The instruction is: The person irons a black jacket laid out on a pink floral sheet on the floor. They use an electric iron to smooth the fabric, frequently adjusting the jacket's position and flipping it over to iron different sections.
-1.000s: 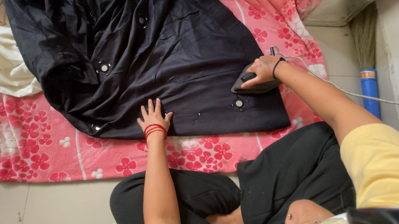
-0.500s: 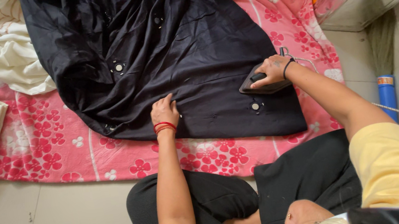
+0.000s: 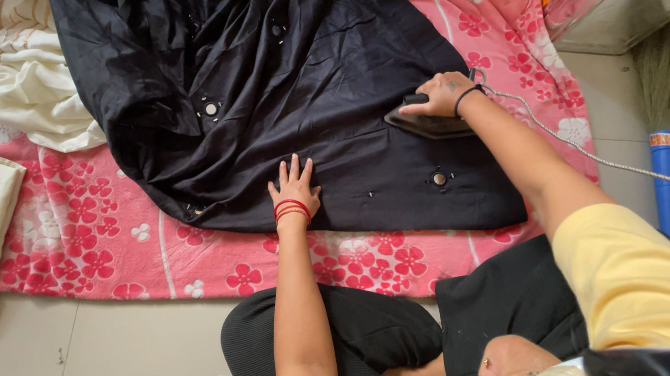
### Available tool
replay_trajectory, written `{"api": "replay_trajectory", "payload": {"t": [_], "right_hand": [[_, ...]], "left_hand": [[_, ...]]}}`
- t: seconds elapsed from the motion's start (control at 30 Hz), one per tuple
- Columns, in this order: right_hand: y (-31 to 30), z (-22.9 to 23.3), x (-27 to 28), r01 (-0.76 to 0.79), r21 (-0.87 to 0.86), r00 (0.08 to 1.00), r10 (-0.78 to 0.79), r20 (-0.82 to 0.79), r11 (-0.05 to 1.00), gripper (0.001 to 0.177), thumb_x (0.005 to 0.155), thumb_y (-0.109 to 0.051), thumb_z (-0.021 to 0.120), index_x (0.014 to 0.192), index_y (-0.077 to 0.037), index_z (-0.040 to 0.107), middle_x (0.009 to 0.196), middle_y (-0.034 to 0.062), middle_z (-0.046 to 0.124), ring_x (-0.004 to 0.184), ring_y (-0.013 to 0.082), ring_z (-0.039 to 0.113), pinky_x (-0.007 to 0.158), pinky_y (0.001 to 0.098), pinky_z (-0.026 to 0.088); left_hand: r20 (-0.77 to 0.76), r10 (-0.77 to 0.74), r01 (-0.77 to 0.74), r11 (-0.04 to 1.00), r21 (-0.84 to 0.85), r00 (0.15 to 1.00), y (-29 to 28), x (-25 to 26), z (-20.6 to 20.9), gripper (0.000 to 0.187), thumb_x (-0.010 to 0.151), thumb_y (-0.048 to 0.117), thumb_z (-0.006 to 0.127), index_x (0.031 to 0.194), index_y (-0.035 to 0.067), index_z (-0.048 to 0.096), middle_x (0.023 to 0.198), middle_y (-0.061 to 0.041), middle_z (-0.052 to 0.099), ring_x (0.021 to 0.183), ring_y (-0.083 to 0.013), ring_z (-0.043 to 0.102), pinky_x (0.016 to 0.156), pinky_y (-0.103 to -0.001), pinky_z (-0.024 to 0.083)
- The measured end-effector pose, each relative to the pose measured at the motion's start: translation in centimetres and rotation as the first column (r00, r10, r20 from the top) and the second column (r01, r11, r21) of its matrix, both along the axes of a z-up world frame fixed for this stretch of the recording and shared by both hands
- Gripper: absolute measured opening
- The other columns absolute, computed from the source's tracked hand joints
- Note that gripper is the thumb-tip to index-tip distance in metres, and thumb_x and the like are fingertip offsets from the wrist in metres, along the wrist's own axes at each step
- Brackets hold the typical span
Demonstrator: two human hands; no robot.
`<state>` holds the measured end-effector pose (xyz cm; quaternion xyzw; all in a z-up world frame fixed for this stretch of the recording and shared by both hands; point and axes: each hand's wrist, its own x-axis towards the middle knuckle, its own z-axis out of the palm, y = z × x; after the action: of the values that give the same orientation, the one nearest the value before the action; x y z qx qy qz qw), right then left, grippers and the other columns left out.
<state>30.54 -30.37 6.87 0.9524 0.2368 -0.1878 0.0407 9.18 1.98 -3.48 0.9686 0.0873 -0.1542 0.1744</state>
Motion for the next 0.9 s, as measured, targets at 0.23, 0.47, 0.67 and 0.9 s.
{"api": "replay_trajectory", "payload": {"t": [0.23,0.47,0.67,0.9], "right_hand": [[0.3,0.7,-0.3,-0.063,0.060,0.996,0.067,-0.066,0.996,0.081,0.075,-0.087,0.056,0.115,-0.021,0.080,0.113,0.0196,0.075,0.110,0.0392,0.069,0.097,0.0463,0.053],[1.4,2.4,-4.7,-0.279,0.040,0.942,0.282,-0.183,0.959,0.072,0.073,-0.081,0.061,0.111,-0.023,0.081,0.102,0.0138,0.078,0.099,0.0334,0.074,0.090,0.0426,0.058],[5.4,2.1,-6.8,-0.333,0.037,0.935,0.335,-0.117,0.942,0.073,0.075,-0.083,0.057,0.108,-0.023,0.082,0.101,0.0133,0.078,0.099,0.0331,0.074,0.090,0.0420,0.058],[9.5,0.0,-4.5,-0.229,0.137,0.972,0.233,-0.014,0.964,0.079,0.076,-0.085,0.056,0.113,-0.020,0.080,0.105,0.0194,0.076,0.102,0.0382,0.072,0.093,0.0458,0.055]], "left_hand": [[-0.047,0.184,-0.184,0.983,-0.007,0.982,0.5,0.4,-0.4,0.057,0.104,0.045,0.045,0.159,0.039,0.030,0.172,0.006,0.011,0.158,-0.0248,0.011,0.114,-0.080,0.013],[-0.025,0.345,-0.345,0.939,0.004,0.938,1.1,0.6,-0.6,0.057,0.103,0.037,0.043,0.159,0.035,0.029,0.171,0.005,0.014,0.156,-0.0283,0.015,0.110,-0.082,0.013],[0.118,0.500,-0.485,0.864,-0.134,0.858,0.9,1.2,-0.6,0.052,0.102,0.030,0.049,0.153,0.030,0.043,0.164,-0.003,0.032,0.151,-0.0311,0.028,0.113,-0.076,0.018],[0.273,0.860,-0.326,0.431,-0.842,0.431,3.4,3.1,-4.4,0.036,0.100,0.015,0.058,0.136,0.018,0.064,0.140,-0.007,0.066,0.127,-0.0240,0.064,0.110,-0.035,0.049]]}}
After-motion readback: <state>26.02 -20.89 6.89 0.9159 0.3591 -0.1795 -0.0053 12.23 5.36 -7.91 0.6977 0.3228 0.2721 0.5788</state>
